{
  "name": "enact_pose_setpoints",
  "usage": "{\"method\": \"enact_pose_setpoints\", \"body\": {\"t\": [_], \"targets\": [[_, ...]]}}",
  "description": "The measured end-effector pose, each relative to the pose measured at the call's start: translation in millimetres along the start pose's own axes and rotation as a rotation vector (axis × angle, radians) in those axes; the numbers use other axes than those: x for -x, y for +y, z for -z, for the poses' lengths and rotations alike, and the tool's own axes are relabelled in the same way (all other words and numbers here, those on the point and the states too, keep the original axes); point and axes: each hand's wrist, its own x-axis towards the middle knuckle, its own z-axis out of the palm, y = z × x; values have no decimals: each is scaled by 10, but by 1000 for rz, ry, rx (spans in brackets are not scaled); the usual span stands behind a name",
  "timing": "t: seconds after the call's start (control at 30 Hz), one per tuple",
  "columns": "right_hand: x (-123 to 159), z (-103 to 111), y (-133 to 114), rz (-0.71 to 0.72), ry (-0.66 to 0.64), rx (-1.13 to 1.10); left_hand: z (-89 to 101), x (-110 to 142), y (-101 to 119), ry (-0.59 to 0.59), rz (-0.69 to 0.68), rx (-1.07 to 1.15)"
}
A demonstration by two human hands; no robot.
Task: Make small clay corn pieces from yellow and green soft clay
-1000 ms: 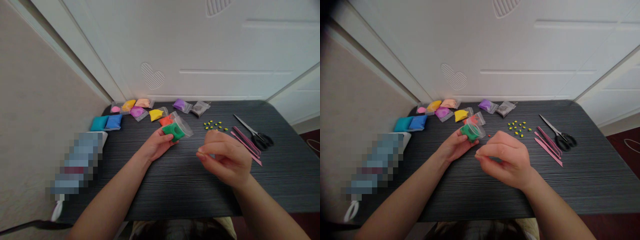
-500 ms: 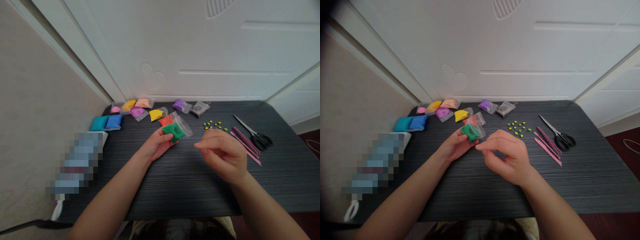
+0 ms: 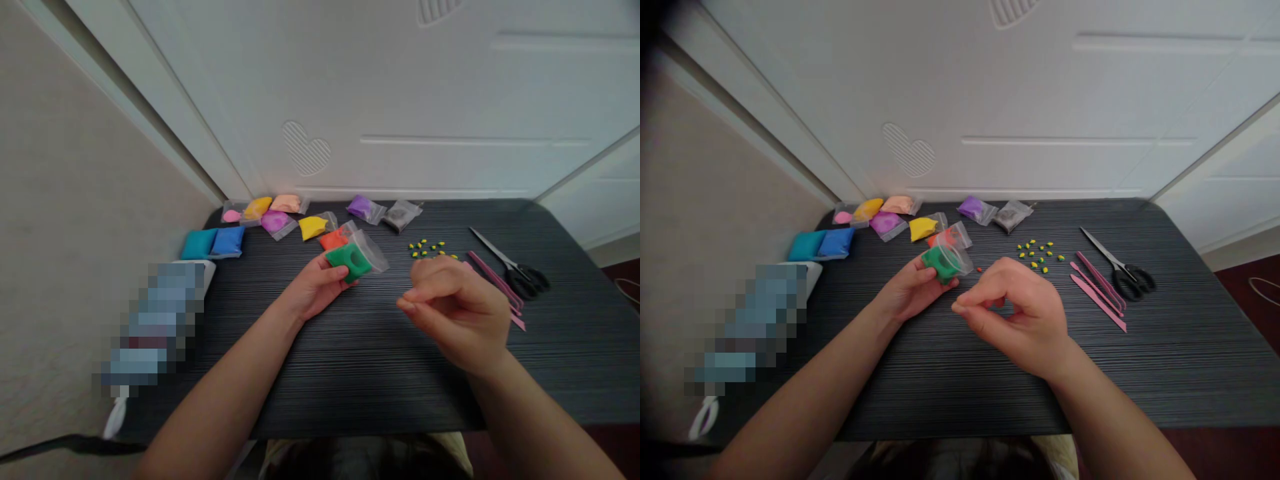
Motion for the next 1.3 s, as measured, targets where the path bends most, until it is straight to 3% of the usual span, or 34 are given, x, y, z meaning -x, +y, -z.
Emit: {"method": "enact_pose_setpoints", "body": {"t": [0.53, 0.77, 0.87, 0.97, 1.17, 1.3], "targets": [[17, 33, -36, 10, -35, 22, -35, -7, 3, -11, 6, -12], [-40, -36, 181, -187, 85, 371, -82, -21, 9, 93, -79, -63], [-43, -100, 315, -352, -19, 337, -95, -26, 3, 92, -124, -109], [-23, -145, 396, -401, -142, 291, -90, -31, -15, 104, -152, -154], [-20, -138, 440, -422, -23, 267, -45, -32, -17, 135, -168, -298], [-37, -113, 440, -446, -65, 261, -15, -19, 19, 135, -195, -371]]}}
